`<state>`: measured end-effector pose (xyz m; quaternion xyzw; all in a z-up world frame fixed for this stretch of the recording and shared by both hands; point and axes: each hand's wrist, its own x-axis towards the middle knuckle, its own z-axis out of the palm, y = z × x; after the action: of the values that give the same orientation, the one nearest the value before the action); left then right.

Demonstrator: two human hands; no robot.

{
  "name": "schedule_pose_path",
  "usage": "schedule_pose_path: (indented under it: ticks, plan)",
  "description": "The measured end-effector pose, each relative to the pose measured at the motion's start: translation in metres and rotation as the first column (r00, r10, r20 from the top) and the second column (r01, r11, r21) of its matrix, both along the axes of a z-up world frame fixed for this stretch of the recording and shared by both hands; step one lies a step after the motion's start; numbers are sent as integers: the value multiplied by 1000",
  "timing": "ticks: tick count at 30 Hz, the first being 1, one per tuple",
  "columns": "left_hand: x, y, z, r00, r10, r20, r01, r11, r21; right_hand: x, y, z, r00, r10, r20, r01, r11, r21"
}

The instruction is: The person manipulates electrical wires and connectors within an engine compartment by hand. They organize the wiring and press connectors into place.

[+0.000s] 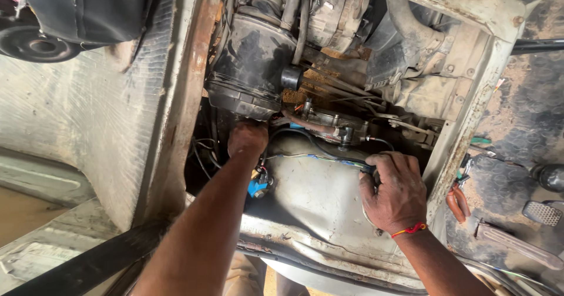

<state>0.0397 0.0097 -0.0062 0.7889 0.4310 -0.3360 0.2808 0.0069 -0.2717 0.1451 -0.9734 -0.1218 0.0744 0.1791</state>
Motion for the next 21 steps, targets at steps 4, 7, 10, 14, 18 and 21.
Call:
schedule_pose_path:
  ticks: [4,7,10,14,18,21]
  plan:
    - [-1,8,-36,832,-553,46,541,827,152,1,1,-2,1000,3,-1,-3,1000,9]
    - [-8,13,-50,999,-42,15,42,999,-15,-1,2,-1,1000,19,2,-19,1000,-15]
    - [-8,13,-49,807,-583,95,569,810,144,3,4,0,1000,12,14,-12,1000,7]
    - [-25,2,4,952,-190,240,163,978,130,-1,3,2,1000,11,20,-11,1000,29]
    - [-37,-19,102,801,-21,598,-43,995,93,3,0,1,999,9,41,-11,999,44]
    - [-37,-18,166,583,-183,792,99,983,155,1,-2,-3,998,31,55,-34,998,56]
